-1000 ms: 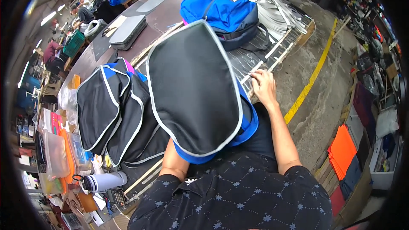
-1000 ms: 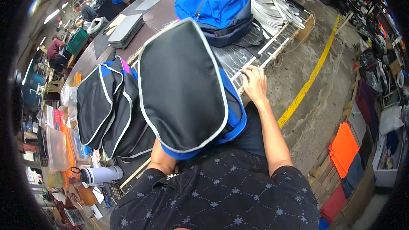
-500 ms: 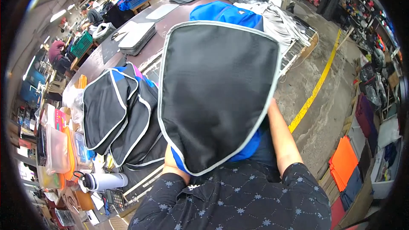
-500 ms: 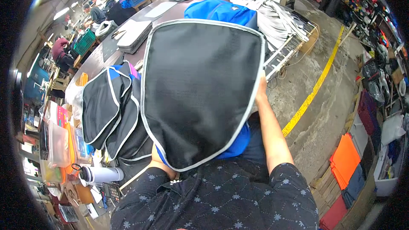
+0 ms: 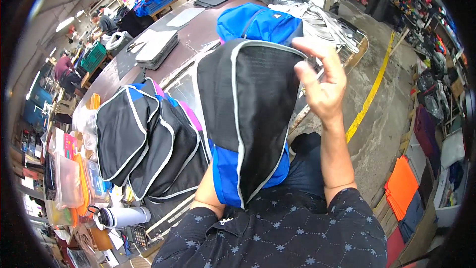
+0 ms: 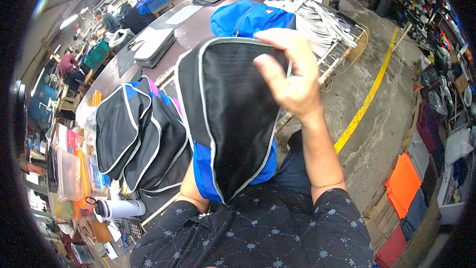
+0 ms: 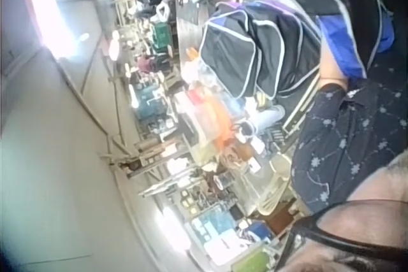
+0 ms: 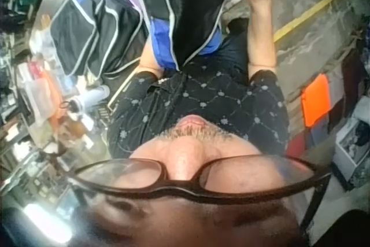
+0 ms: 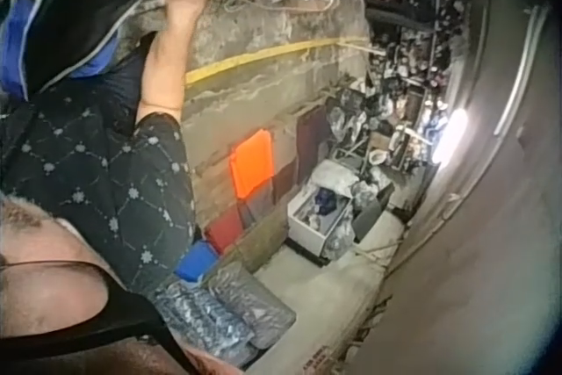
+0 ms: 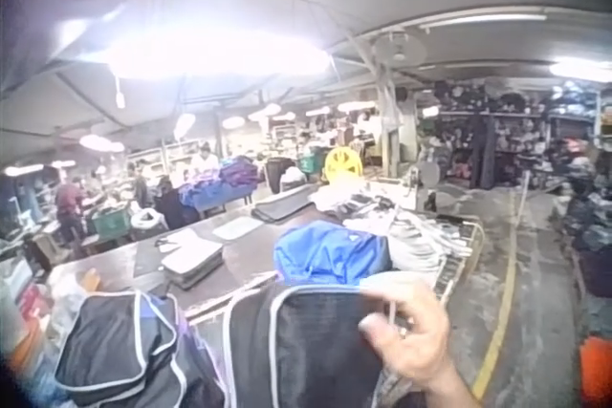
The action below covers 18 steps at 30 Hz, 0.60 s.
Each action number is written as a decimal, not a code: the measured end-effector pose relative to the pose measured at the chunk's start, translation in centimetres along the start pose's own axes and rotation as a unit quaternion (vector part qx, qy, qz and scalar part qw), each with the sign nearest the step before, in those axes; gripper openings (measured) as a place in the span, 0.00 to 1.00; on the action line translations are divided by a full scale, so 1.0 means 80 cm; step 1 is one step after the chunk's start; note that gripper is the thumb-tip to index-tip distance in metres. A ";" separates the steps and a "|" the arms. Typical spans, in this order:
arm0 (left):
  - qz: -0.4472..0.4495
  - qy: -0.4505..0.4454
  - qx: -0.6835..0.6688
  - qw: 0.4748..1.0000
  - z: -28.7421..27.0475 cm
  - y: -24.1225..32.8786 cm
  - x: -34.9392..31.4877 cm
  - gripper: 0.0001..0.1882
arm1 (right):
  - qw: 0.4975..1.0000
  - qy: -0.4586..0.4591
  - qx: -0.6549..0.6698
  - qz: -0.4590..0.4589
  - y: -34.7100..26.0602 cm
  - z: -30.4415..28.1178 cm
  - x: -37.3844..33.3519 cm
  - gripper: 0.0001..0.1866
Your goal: Inspecting and assembling components of a backpack, specifically checking zipper alignment and trimming excess threads.
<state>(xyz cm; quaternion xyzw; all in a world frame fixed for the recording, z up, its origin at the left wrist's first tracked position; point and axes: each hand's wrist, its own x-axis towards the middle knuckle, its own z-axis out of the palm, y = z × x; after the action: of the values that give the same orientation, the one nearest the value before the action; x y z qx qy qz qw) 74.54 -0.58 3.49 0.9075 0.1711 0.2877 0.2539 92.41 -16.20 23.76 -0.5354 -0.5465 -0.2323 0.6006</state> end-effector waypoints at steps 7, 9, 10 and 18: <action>-0.002 0.015 0.012 1.000 0.009 -0.005 0.010 0.33 | 0.987 -0.133 0.079 0.051 -0.002 0.059 -0.017 0.20; -0.004 0.023 0.016 1.000 0.003 -0.010 0.012 0.33 | 0.988 -0.143 0.060 0.024 0.003 0.066 -0.027 0.25; -0.005 0.026 0.017 0.999 0.009 -0.009 0.020 0.33 | 0.982 -0.183 0.036 0.014 0.006 0.061 -0.028 0.25; -0.009 0.045 0.019 0.999 0.013 -0.035 0.058 0.33 | 0.982 -0.129 -0.132 0.030 -0.031 0.059 -0.088 0.32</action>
<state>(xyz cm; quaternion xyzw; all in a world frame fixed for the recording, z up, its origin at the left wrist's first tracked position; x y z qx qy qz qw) 78.29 3.49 3.22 0.8968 0.1959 0.3225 0.2309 86.30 -14.93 17.59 -0.6516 -0.5676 -0.2130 0.4560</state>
